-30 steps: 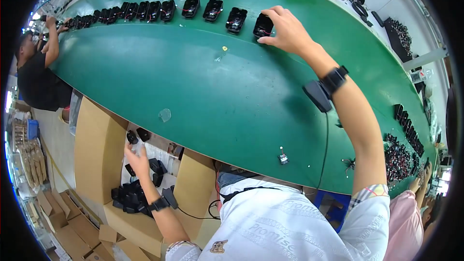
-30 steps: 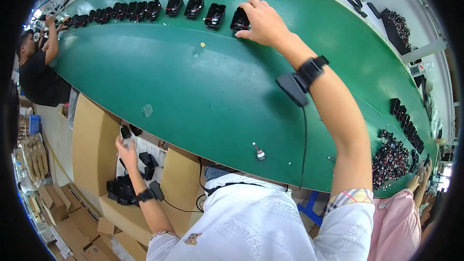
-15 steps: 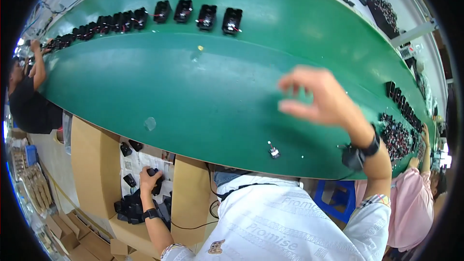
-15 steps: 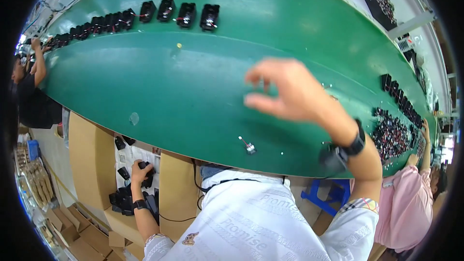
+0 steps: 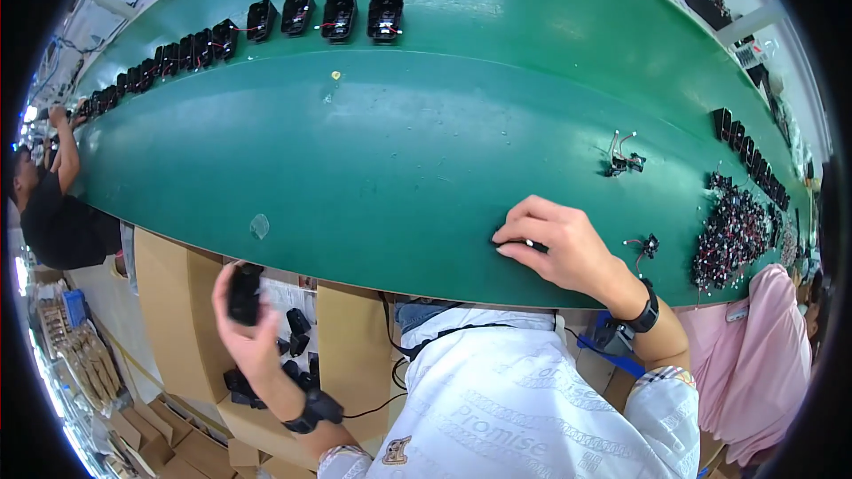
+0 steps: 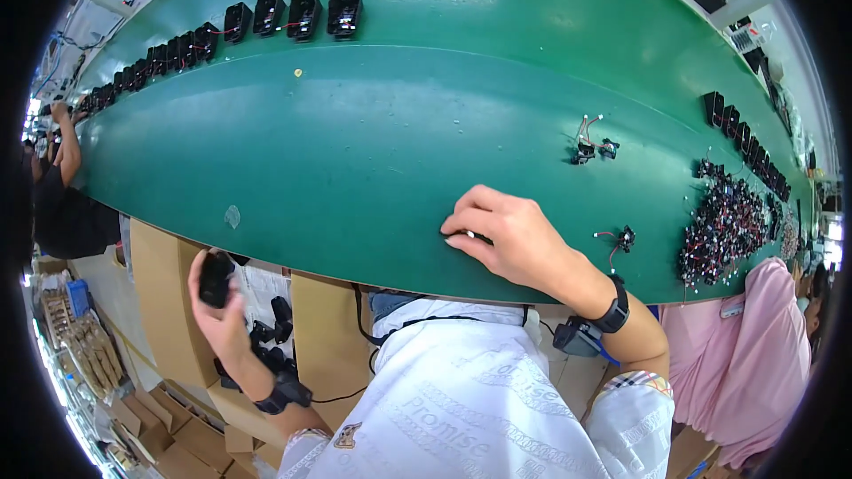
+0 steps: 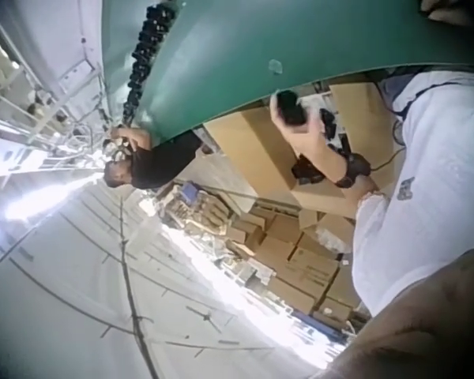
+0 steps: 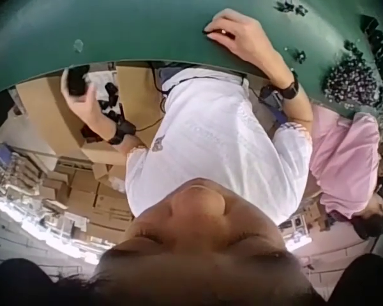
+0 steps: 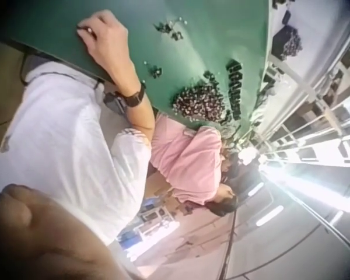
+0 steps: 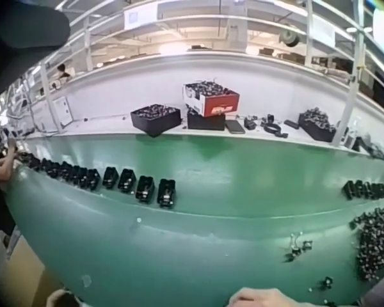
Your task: The person picks up a plastic housing and a circuit board, fits the board into the housing, and then installs a small fan. After pressing the components into place, they snap a cover onto the housing and place the finished unit into a box.
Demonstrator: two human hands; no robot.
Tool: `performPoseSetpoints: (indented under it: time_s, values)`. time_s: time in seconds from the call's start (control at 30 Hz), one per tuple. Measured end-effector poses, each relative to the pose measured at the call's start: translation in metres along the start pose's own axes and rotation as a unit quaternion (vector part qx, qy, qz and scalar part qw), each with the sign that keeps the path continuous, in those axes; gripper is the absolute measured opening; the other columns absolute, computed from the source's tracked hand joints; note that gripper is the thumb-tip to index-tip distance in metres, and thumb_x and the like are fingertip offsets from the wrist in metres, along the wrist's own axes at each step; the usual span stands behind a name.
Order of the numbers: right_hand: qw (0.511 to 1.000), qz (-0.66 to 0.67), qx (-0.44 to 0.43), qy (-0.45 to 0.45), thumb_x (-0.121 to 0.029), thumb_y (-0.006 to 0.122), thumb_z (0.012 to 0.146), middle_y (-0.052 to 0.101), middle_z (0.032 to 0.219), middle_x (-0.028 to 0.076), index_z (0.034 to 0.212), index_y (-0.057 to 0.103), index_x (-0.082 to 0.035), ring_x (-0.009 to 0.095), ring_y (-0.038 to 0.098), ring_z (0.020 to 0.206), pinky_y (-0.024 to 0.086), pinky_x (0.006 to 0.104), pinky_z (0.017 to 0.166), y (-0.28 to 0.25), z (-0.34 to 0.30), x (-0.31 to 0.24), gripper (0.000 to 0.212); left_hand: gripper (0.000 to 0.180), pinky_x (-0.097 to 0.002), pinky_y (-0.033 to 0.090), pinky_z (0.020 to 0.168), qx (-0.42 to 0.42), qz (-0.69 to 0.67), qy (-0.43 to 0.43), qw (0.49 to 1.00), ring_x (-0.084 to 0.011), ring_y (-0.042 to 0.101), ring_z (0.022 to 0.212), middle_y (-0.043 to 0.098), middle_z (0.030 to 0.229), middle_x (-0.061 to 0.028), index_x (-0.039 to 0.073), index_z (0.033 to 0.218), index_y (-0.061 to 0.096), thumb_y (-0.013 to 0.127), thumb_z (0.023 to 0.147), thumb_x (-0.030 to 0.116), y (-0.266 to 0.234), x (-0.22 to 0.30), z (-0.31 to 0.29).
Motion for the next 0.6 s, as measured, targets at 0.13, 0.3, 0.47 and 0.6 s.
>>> performPoseSetpoints:
  time_s: [0.13,0.3,0.47,0.6]
  values:
    - [1.0,0.006,0.017,-0.016,-0.003,0.078,0.08,0.068,0.092,0.006,0.093,0.075,-0.005,0.02,0.069,0.078,0.057,0.0307,0.067,0.003,-0.01,0.011,0.013,0.062,-0.031,0.053,0.088,-0.178,-0.065,0.081,0.979,-0.0183,0.057,0.116,0.055,0.135,-0.0141,0.0,0.133,0.053,0.076,0.074,-0.001,0.131,0.031,-0.006]
    - [0.998,0.005,0.055,-0.023,0.001,0.078,0.079,0.07,0.092,0.006,0.089,0.075,-0.005,0.021,0.069,0.079,0.057,0.0318,0.068,-0.003,-0.012,0.007,0.012,0.062,-0.0337,0.05,0.101,-0.288,-0.159,0.035,0.944,-0.022,0.054,0.125,0.049,0.139,-0.0149,-0.003,0.134,0.053,0.079,0.078,-0.003,0.211,0.023,-0.012]
    - [0.98,0.065,0.163,-0.094,0.006,0.081,0.071,0.075,0.085,0.005,0.084,0.07,-0.006,0.021,0.068,0.078,0.053,0.0311,0.071,-0.025,-0.018,-0.018,0.021,0.064,-0.0296,0.054,0.09,-0.366,-0.236,-0.066,0.898,-0.0166,0.065,0.106,0.064,0.114,-0.0076,-0.001,0.134,0.053,0.084,0.083,0.021,0.228,0.007,-0.029]
    - [0.976,0.07,0.148,-0.147,0.005,0.083,0.07,0.076,0.086,0.003,0.087,0.069,-0.008,0.018,0.066,0.076,0.052,0.0293,0.069,-0.028,-0.018,-0.034,0.025,0.075,-0.0274,0.055,0.081,-0.393,-0.314,-0.092,0.859,-0.0125,0.067,0.091,0.065,0.103,-0.0051,-0.003,0.137,0.05,0.072,0.09,0.051,0.236,0.017,-0.031]
Point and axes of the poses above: each hand's wrist, its own z-axis towards the middle knuckle, its own y-axis out of the palm, x = y × z, the point moved 5 cm from there along z, towards the middle knuckle
